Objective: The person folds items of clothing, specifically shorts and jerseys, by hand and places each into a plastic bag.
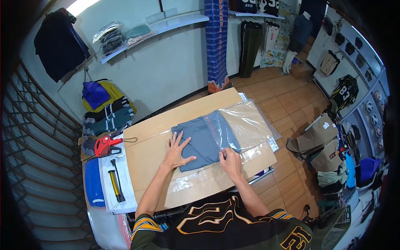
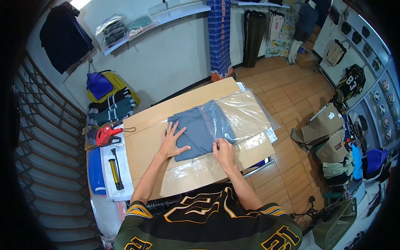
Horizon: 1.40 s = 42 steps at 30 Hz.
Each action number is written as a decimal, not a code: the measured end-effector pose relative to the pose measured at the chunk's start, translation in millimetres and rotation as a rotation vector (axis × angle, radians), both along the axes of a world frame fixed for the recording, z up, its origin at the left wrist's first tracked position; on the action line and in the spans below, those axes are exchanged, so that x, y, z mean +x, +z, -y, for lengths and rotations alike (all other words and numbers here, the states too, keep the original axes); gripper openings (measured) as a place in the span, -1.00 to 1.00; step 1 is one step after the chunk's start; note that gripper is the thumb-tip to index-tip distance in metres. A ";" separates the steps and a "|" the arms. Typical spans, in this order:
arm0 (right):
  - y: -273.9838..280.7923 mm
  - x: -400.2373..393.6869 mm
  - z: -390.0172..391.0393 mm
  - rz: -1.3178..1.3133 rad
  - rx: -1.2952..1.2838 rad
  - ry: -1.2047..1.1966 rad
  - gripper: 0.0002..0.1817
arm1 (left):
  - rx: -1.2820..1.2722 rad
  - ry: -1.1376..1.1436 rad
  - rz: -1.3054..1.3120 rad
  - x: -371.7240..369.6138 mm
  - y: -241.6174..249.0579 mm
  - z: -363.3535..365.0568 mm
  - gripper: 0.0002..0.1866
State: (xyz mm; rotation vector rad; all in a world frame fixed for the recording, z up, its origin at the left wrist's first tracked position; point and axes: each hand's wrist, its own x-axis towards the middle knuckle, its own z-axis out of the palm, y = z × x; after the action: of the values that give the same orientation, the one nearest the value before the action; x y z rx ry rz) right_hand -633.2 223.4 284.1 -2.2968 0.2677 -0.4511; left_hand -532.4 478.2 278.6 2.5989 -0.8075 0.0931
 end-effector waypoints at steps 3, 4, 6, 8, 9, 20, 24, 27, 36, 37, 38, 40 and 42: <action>-1.4 1.8 -0.9 0.012 0.003 0.000 -0.86 | 0.009 -0.019 0.016 -0.6 -12.7 2.7 0.02; -1.9 1.9 -1.1 0.018 0.004 -0.001 -0.86 | 0.006 -0.015 0.021 -0.6 -15.9 7.4 0.02; -3.1 1.6 -1.4 0.022 0.003 -0.001 -0.86 | 0.006 -0.014 0.028 -3.0 -17.6 18.6 0.04; -3.1 2.4 -1.7 0.027 0.002 -0.002 -0.86 | 0.009 -0.012 0.040 -3.2 -19.0 33.0 0.04; -3.1 2.1 -1.5 0.029 0.011 0.002 -0.86 | 0.012 -0.017 0.051 -3.3 -19.9 41.5 0.04; 15.0 -15.5 17.2 0.046 0.228 -0.045 -0.75 | 0.004 -0.052 0.071 1.1 -32.1 120.3 -0.06; 1.5 -29.1 48.3 0.123 0.224 -0.147 -0.72 | -0.120 -0.173 -0.003 10.4 -22.9 101.3 -0.08; 2.3 -42.0 73.1 0.100 0.249 -0.206 -0.73 | -0.227 -0.270 -0.093 16.8 -15.1 75.8 0.01; 2.4 -46.4 152.3 0.110 0.327 -0.347 -0.73 | 0.085 -0.268 0.034 26.1 -22.3 109.0 0.10; 5.3 -43.5 160.8 0.116 0.352 -0.349 -0.73 | 0.085 -0.270 0.036 27.5 -24.5 117.6 0.10; 7.4 -40.2 168.7 0.129 0.330 -0.356 -0.73 | 0.049 -0.273 0.035 26.2 -15.9 130.0 0.09; 12.8 -34.9 183.4 0.143 0.331 -0.352 -0.73 | -0.036 -0.289 0.092 28.9 -15.4 152.9 0.06; 11.9 -31.0 197.4 0.152 0.333 -0.346 -0.73 | 0.074 -0.275 0.120 28.4 -5.1 174.6 0.09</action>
State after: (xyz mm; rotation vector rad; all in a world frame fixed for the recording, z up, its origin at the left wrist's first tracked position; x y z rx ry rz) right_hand -664.2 26.0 296.0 -1.8835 0.6208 -0.6960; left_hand -504.0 303.6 273.4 2.5407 -1.2245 0.1427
